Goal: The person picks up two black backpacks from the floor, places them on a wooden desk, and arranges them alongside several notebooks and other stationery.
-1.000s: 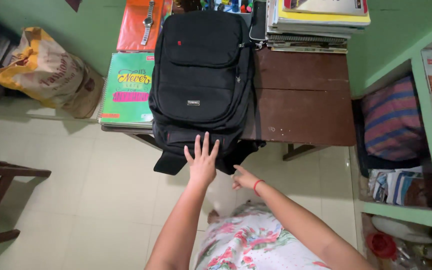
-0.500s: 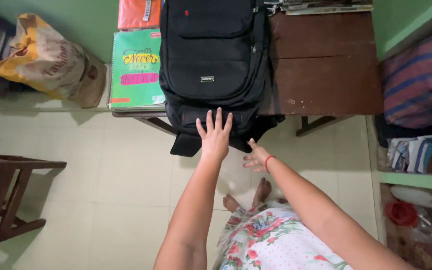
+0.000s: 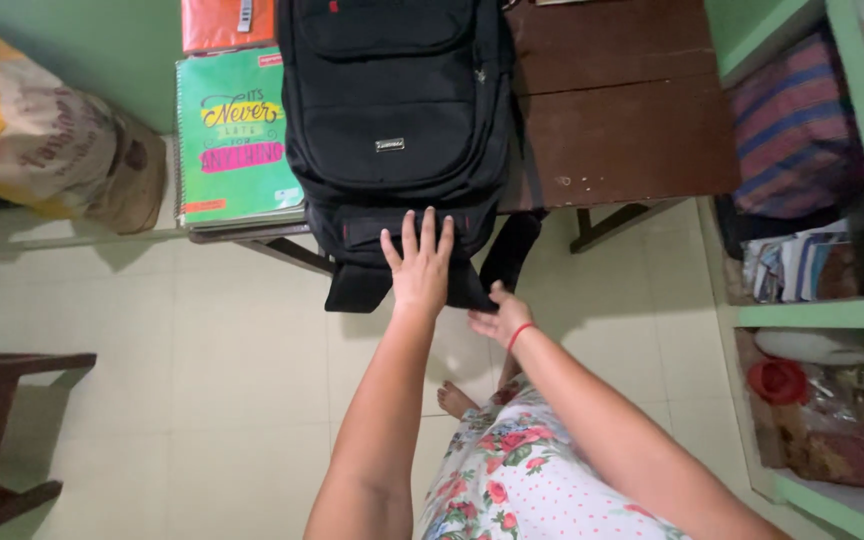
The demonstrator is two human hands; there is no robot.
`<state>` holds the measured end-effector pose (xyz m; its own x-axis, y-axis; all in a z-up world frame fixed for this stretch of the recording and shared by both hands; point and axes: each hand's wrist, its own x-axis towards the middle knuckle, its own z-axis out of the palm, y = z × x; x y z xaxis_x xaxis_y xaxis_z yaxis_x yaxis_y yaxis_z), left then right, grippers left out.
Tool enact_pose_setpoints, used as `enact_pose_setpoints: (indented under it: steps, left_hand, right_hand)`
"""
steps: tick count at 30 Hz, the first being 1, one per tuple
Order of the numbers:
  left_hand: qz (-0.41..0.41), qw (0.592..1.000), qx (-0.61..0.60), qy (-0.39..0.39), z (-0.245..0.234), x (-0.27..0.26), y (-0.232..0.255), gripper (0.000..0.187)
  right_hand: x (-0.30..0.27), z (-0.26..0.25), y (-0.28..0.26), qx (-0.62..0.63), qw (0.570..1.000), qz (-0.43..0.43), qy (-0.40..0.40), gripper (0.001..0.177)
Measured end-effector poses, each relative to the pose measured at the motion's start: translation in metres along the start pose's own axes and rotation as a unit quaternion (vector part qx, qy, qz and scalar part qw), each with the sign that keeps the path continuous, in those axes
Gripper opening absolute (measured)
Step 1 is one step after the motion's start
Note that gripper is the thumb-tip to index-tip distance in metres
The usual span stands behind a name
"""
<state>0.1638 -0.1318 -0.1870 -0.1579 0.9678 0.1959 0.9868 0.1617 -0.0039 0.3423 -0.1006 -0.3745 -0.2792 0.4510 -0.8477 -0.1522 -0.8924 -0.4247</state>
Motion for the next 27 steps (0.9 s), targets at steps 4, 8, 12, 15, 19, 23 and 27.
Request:
enact_pose_setpoints:
  steps: [4,8,12,15,19,23,27]
  left_hand:
    - [-0.002,1.0,0.014,-0.002,-0.009,0.013,-0.003,0.075]
    - [-0.001,0.999,0.003,-0.042,-0.012,0.026,-0.011,0.085]
    - [-0.048,0.991,-0.094,-0.088,-0.028,0.045,-0.014,0.084]
    - [-0.099,0.975,-0.142,-0.137,-0.064,0.062,-0.008,0.092]
    - [-0.116,0.972,-0.105,-0.177,-0.074,0.078,0.001,0.11]
    - [-0.132,0.97,-0.036,-0.2,-0.067,0.088,0.007,0.095]
    - [-0.127,0.97,-0.038,-0.202,-0.058,0.094,0.003,0.079]
  right_hand:
    - [-0.02,0.009,0.023,0.078,0.991,-0.106,0.038,0.031]
    - [-0.065,0.032,0.01,0.044,0.973,-0.218,0.065,0.017]
    - [-0.12,0.062,-0.017,-0.202,0.844,-0.466,0.173,0.019]
    - [-0.172,0.09,-0.04,-0.335,0.717,-0.566,0.231,0.016]
    - [-0.203,0.104,-0.056,-0.381,0.691,-0.574,0.219,0.015]
    - [-0.2,0.097,-0.069,-0.483,0.564,-0.645,0.18,0.014]
    - [-0.161,0.078,-0.085,-0.39,0.631,-0.654,0.149,0.046]
